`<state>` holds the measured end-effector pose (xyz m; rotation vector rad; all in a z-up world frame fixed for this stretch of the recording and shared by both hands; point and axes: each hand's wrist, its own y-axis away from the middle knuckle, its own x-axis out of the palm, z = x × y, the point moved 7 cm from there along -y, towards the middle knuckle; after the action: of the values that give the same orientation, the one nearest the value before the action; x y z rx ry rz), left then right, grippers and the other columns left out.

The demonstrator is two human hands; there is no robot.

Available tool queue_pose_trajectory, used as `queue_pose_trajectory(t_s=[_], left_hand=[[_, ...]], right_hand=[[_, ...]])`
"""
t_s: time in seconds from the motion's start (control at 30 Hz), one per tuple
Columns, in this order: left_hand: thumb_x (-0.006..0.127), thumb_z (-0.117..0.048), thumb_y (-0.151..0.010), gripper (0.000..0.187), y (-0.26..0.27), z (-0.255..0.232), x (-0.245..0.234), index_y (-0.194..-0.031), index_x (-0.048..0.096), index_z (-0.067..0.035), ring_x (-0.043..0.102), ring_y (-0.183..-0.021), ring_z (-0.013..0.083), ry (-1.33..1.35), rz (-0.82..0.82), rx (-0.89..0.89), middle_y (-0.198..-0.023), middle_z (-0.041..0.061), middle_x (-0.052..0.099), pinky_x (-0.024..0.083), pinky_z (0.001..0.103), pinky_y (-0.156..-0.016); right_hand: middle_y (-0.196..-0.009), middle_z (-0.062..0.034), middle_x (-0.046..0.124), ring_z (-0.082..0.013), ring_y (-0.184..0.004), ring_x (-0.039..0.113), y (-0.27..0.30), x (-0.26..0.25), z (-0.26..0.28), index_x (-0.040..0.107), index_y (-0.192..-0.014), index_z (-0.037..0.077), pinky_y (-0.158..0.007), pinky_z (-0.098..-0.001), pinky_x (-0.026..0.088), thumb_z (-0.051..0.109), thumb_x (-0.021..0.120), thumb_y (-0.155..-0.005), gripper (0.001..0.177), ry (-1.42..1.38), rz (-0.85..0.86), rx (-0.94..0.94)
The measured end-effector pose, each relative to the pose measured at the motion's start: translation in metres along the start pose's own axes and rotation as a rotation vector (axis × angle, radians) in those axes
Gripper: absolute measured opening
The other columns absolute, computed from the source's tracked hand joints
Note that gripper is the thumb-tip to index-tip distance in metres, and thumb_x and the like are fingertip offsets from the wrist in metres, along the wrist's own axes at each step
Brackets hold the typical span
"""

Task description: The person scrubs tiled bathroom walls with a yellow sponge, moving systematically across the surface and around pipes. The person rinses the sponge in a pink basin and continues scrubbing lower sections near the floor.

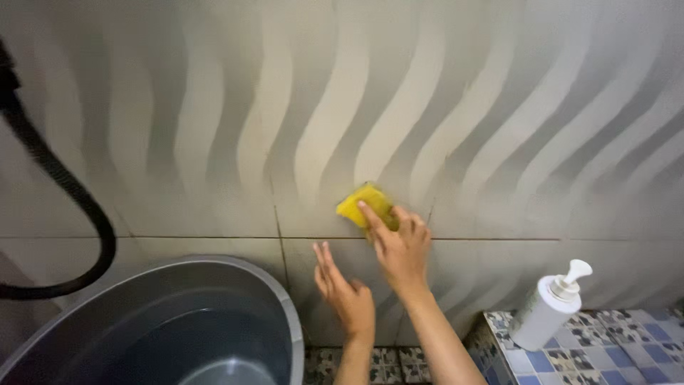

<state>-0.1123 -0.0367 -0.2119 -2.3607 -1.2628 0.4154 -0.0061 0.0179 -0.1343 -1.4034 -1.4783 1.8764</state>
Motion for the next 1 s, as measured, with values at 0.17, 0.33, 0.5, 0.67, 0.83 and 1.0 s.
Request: queue_pose_trajectory(t_s=[0.17,0.33,0.5,0.67,0.83,1.0], left_hand=[[0.05,0.018,-0.071,0.093,-0.019,0.006,-0.016,-0.156,0.023,-0.01,0.023,-0.15,0.0393,0.012,-0.024,0.014,-0.167,0.013,0.02,0.021,0.05,-0.121],[0.049,0.019,-0.07,0.094,-0.024,0.038,-0.029,-0.157,0.022,-0.003,0.021,-0.154,0.0387,-0.001,-0.142,-0.021,-0.166,0.02,0.021,0.017,0.048,-0.125],[0.07,0.002,-0.074,0.102,0.002,0.104,-0.019,-0.155,0.007,0.003,0.01,-0.149,0.0419,-0.103,-0.047,-0.398,-0.16,0.03,0.009,0.006,0.049,-0.12],[0.062,-0.01,-0.085,0.089,0.023,0.142,0.002,-0.158,0.012,0.0,0.028,-0.148,0.0396,-0.053,0.018,-0.508,-0.158,0.027,0.027,0.023,0.043,-0.123],[0.052,0.013,-0.07,0.095,0.024,0.13,0.013,-0.156,0.013,0.004,0.026,-0.146,0.0458,0.023,-0.007,-0.289,-0.159,0.033,0.025,0.021,0.048,-0.118],[0.053,0.01,-0.074,0.066,0.025,0.129,0.012,-0.139,0.051,-0.004,0.059,-0.12,0.0422,-0.01,-0.034,-0.421,-0.13,0.026,0.061,0.045,0.049,-0.103]], right_hand=[[-0.13,-0.015,0.046,-0.032,-0.113,0.04,-0.011,0.004,0.001,0.045,-0.153,0.04,-0.103,-0.0481,0.034,0.028,0.064,-0.098,0.06,-0.107,-0.029,0.228],[-0.131,-0.0096,0.047,-0.0313,-0.116,0.042,-0.002,0.043,0.06,0.048,-0.148,0.049,-0.104,-0.0494,0.033,0.014,0.061,-0.094,0.066,-0.043,0.02,-0.104],[-0.14,-0.0055,0.048,-0.0317,-0.121,0.043,0.061,0.107,0.089,0.05,-0.147,0.047,-0.102,-0.0534,0.03,0.011,0.062,-0.088,0.071,-0.08,0.218,-0.395],[-0.15,-0.0034,0.046,-0.0308,-0.132,0.042,0.132,0.144,0.073,0.05,-0.146,0.04,-0.108,-0.0556,0.029,0.022,0.065,-0.087,0.064,-0.033,0.457,-0.566],[-0.133,-0.0094,0.051,-0.0332,-0.12,0.044,0.108,0.111,0.031,0.051,-0.141,0.046,-0.096,-0.0529,0.032,0.026,0.065,-0.085,0.061,0.025,0.234,-0.457],[-0.131,-0.0175,0.052,-0.0326,-0.118,0.044,0.056,0.041,-0.047,0.045,-0.153,0.042,-0.1,-0.0503,0.034,0.026,0.061,-0.101,0.057,-0.147,-0.027,0.005]])
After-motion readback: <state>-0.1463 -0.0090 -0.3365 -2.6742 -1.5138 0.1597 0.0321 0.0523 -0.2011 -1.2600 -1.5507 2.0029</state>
